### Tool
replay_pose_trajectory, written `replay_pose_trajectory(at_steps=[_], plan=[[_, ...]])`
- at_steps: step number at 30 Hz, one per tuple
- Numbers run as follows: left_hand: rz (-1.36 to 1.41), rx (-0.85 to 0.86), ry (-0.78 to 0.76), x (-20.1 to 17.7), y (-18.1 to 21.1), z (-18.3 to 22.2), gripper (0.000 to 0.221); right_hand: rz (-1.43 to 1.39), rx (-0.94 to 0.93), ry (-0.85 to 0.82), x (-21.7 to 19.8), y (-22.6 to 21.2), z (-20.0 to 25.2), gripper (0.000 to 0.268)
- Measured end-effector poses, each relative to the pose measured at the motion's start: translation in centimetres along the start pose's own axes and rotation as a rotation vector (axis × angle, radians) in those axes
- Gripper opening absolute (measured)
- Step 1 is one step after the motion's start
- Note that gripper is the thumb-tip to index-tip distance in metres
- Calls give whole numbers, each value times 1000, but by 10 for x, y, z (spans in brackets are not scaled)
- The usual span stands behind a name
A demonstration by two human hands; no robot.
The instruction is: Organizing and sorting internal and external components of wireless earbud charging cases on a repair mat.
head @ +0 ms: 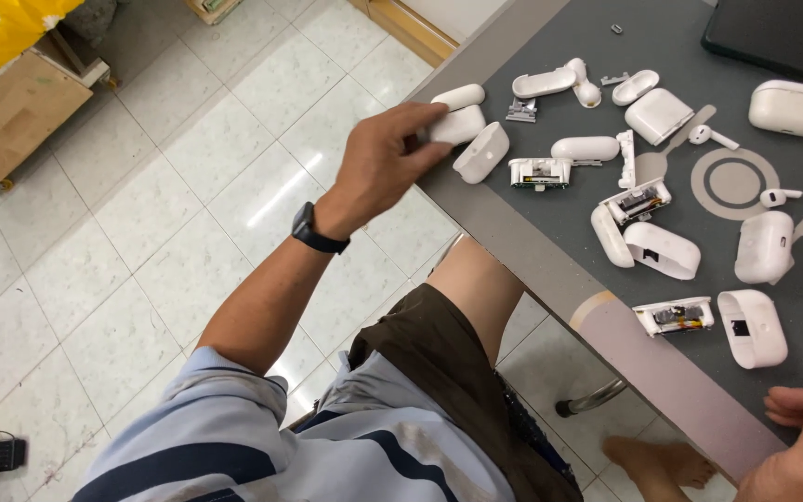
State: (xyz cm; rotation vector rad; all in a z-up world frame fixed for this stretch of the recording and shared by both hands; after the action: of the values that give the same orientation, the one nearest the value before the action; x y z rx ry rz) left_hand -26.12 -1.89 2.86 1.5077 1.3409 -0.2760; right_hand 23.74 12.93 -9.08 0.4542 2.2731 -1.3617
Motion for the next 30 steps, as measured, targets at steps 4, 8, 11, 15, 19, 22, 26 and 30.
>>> replay_pose_trajectory(at_steps=[4, 8, 11, 15, 19, 22, 26, 30], plan=[[196, -203, 20, -12, -4, 8, 28, -28, 49, -16, 0, -4, -1, 49], [-29, -166, -11, -10, 6, 7, 28, -40, 53, -80, 2, -5, -4, 50], [-183, -212, -108, -6, 18, 7, 33, -26, 56, -99, 4, -4, -4, 52], [-272, -17, 10, 3, 27, 10, 24, -4, 12, -71, 1, -24, -6, 48], [-391, 71, 159, 20, 26, 27, 15, -146, -12, 18, 1, -59, -15, 31], [-353, 114, 219, 18, 29, 31, 22, -117, -34, -22, 4, -61, -15, 38], [-316, 91, 250, 19, 16, 27, 27, -257, 69, 45, -2, -83, -16, 33], [-340, 98, 226, 26, 0, 14, 15, -413, 165, 136, -10, -90, -21, 28]])
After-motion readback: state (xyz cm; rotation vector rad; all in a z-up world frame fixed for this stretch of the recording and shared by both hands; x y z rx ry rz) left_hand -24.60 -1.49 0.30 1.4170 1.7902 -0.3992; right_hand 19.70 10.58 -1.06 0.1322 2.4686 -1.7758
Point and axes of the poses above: each hand's wrist, its own z-axis away from the middle knuckle, its own x-axis out of the palm, y = z × x, the point moved 6 cm from there along -z, towards the middle knuckle, and after that the axes turned 9 degrees about -z, right-handed, at the moved point
